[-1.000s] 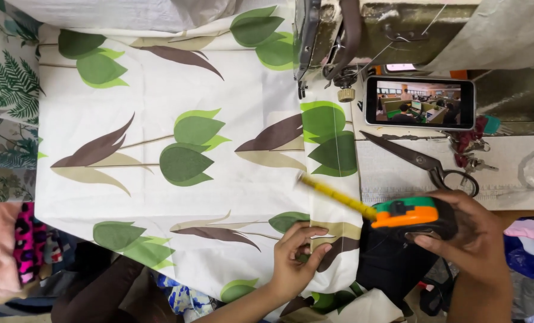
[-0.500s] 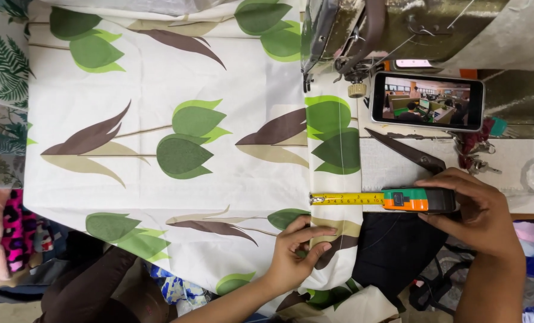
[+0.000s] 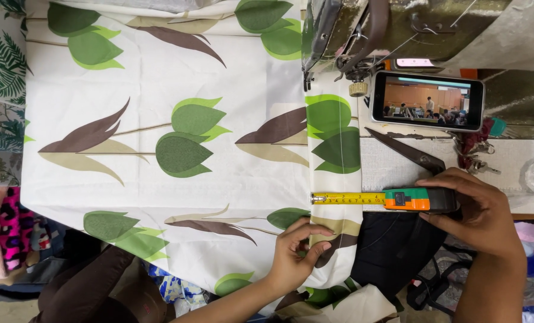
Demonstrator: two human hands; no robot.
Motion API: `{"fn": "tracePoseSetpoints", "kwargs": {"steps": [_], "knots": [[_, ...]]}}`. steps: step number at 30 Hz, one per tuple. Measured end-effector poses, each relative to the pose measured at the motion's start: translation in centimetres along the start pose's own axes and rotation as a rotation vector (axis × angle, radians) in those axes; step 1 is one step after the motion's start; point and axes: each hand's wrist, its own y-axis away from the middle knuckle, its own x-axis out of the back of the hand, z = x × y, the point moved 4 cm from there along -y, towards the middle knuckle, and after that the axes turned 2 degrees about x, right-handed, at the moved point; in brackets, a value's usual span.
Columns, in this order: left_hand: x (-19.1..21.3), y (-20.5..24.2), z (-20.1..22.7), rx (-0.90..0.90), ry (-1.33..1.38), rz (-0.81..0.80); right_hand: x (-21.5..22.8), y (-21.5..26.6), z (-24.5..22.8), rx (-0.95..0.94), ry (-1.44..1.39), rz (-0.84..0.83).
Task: Measuring and aligning the border of a fabric piece on a sewing machine table using a tape measure.
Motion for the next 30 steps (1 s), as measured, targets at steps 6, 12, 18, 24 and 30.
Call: {"fn": "tracePoseSetpoints", "kwargs": {"steps": [6,12,18,24,30], "knots": [[0.0,0.3,0.0,0.023,-0.031,0.037,0.0,0.0,0.2,0.029,0.008,-0.033],[-0.1,0.4,0.3,-0.002,-0.059,0.058,0.0,0.1,0.3,0.029,-0.013,-0.016],[-0.1,0.3,0.0,-0.015,-0.056,0.062,-1.3,0.8,-0.2,0.080,0.023,0.262],[-0.1,0.2,-0.4,-0.012,-0.065,0.052,-4.4,1.3,-1.7,0.132,0.488,0.628],[-0.1,0.3,-0.4,-0.024,-0.080,0.048,-5.7,0.2,-5.0,0.334,0.689,0.736]]}}
